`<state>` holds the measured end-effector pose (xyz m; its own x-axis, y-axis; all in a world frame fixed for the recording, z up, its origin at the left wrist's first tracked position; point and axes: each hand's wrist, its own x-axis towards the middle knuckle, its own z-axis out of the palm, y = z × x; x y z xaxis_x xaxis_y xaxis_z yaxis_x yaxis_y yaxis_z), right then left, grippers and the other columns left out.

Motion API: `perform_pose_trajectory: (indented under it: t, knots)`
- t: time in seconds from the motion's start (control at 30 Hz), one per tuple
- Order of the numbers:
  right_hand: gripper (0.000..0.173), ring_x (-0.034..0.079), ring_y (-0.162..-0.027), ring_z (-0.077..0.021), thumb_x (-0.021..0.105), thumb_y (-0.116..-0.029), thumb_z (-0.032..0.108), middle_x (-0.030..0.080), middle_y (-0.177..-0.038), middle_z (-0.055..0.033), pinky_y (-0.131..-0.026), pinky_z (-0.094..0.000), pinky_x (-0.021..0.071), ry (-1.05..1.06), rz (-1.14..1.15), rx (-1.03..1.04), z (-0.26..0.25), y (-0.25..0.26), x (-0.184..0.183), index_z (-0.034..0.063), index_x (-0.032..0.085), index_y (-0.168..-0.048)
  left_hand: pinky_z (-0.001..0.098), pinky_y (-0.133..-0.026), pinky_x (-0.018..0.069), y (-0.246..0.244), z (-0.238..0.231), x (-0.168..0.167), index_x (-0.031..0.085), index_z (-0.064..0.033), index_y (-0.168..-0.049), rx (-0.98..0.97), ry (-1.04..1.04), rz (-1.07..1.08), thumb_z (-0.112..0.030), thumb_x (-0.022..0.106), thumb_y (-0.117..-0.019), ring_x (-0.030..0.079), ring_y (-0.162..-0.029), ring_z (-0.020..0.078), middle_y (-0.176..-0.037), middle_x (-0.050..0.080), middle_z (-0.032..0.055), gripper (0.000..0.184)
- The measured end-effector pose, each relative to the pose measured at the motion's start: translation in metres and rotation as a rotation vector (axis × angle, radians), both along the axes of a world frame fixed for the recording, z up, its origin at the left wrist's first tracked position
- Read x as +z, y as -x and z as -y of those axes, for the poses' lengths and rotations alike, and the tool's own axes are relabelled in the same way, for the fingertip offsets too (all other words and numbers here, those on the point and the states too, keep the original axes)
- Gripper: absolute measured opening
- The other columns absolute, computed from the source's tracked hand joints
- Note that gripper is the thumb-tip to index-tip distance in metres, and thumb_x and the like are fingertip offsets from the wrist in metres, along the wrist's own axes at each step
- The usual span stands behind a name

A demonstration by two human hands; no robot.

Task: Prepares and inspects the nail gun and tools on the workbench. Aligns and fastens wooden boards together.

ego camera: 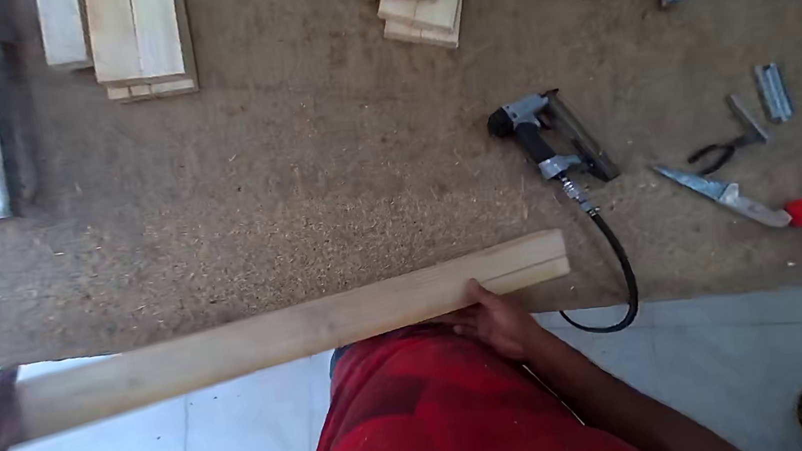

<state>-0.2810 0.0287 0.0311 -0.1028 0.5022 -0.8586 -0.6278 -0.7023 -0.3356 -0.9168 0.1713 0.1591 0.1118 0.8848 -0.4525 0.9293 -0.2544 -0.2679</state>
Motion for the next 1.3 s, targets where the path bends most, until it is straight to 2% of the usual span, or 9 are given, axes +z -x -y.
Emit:
perform_pose_trajectory:
  t: [0.17, 0.23, 0.33, 0.4, 0.5, 0.6, 0.73, 0.9, 1.3]
  knots:
    - [0.055, 0.074, -0.094, -0.0268, 0.042, -0.1081, 0.052, 0.073, -0.114, -0.0155, -0.08, -0.0406, 0.0619, 0.082, 0.168, -0.13, 0.002, 0.007, -0.006, 0.0089, 0.051, -0.141, 0.0651, -0.119, 0.0271, -0.034, -0.111, -0.035, 0.037, -0.0089, -0.159, -0.16, 0.085, 0.024, 0.003, 0.07, -0.0882, 0.045, -0.142, 0.0442, -0.15, 0.05, 0.0249, 0.079]
    - [0.057, 0.075, -0.094, -0.0252, 0.044, -0.1088, 0.05, 0.075, -0.111, -0.014, -0.08, -0.0409, 0.0622, 0.1, 0.413, 0.162, 0.008, 0.006, -0.003, 0.002, 0.058, -0.135, 0.0721, -0.117, 0.0252, -0.019, -0.13, -0.071, 0.034, -0.0105, -0.16, -0.209, 0.072, 0.066, -0.003, 0.084, -0.0787, 0.038, -0.146, 0.047, -0.153, 0.047, 0.0242, 0.095]
    - [0.045, 0.074, -0.09, -0.0278, 0.06, -0.1031, 0.046, 0.075, -0.104, -0.0113, -0.082, -0.0539, 0.0615, 0.022, 1.044, 0.674, 0.014, 0.001, 0.021, 0.0081, 0.067, -0.126, 0.0807, -0.114, 0.0195, -0.029, -0.138, -0.109, 0.038, -0.0149, -0.158, -0.219, 0.064, 0.15, -0.032, 0.103, -0.0563, 0.029, -0.149, 0.0497, -0.158, 0.04, 0.0213, 0.122]
    - [0.055, 0.067, -0.114, -0.0359, 0.069, -0.097, 0.045, 0.069, -0.124, -0.0162, -0.095, -0.063, 0.0535, -0.077, 1.393, 0.869, 0.01, -0.017, 0.026, 0.0089, 0.061, -0.137, 0.075, -0.117, 0.0221, -0.064, -0.124, -0.116, 0.045, -0.0195, -0.155, -0.272, 0.076, 0.19, -0.048, 0.099, -0.0594, 0.034, -0.15, 0.0409, -0.157, 0.045, 0.0134, 0.113]
    - [0.091, 0.041, -0.145, -0.0422, 0.089, -0.078, 0.041, 0.046, -0.156, -0.0181, -0.114, -0.0651, 0.0388, -0.253, 1.634, 1.131, -0.011, -0.057, 0.001, 0.0134, 0.046, -0.154, 0.0626, -0.119, 0.0323, -0.109, -0.106, -0.127, 0.05, -0.0091, -0.149, -0.315, 0.087, 0.278, -0.043, 0.095, -0.0682, 0.047, -0.141, 0.0371, -0.149, 0.052, 0.0163, 0.098]
    - [0.098, 0.047, -0.14, -0.0407, 0.094, -0.0678, 0.038, 0.053, -0.148, -0.016, -0.11, -0.0643, 0.0411, -0.289, 1.695, 1.334, -0.025, -0.074, -0.018, 0.0148, 0.048, -0.151, 0.0586, -0.112, 0.0426, -0.115, -0.099, -0.138, 0.055, -0.0057, -0.14, -0.259, 0.045, 0.334, -0.038, 0.097, -0.0661, 0.054, -0.131, 0.0405, -0.14, 0.055, 0.0202, 0.09]
    - [0.084, 0.054, -0.129, -0.0429, 0.094, -0.0665, 0.028, 0.057, -0.137, -0.0217, -0.108, -0.0643, 0.0436, -0.318, 1.671, 1.33, 0.001, -0.061, 0.002, 0.0058, 0.057, -0.139, 0.0622, -0.111, 0.0416, -0.094, -0.066, -0.127, 0.059, -0.0079, -0.138, -0.239, 0.038, 0.364, -0.044, 0.096, -0.0625, 0.052, -0.132, 0.0429, -0.139, 0.055, 0.0217, 0.092]
    - [0.08, 0.055, -0.129, -0.0365, 0.088, -0.0707, 0.038, 0.059, -0.135, -0.0152, -0.108, -0.0584, 0.0444, -0.402, 1.678, 1.296, 0.064, -0.05, -0.016, 0.0141, 0.059, -0.141, 0.0604, -0.111, 0.0406, -0.068, -0.012, -0.136, 0.06, -0.0126, -0.14, -0.25, 0.051, 0.34, -0.052, 0.09, -0.0661, 0.054, -0.129, 0.0405, -0.137, 0.058, 0.0173, 0.089]
    - [0.084, 0.052, -0.132, -0.0394, 0.094, -0.0675, 0.032, 0.058, -0.137, -0.0182, -0.113, -0.0578, 0.0417, -0.406, 1.745, 1.214, 0.068, -0.044, -0.033, 0.0101, 0.058, -0.14, 0.0571, -0.114, 0.0392, -0.071, -0.023, -0.156, 0.05, -0.0141, -0.15, -0.235, 0.022, 0.338, -0.044, 0.093, -0.071, 0.046, -0.139, 0.039, -0.146, 0.051, 0.0163, 0.095]
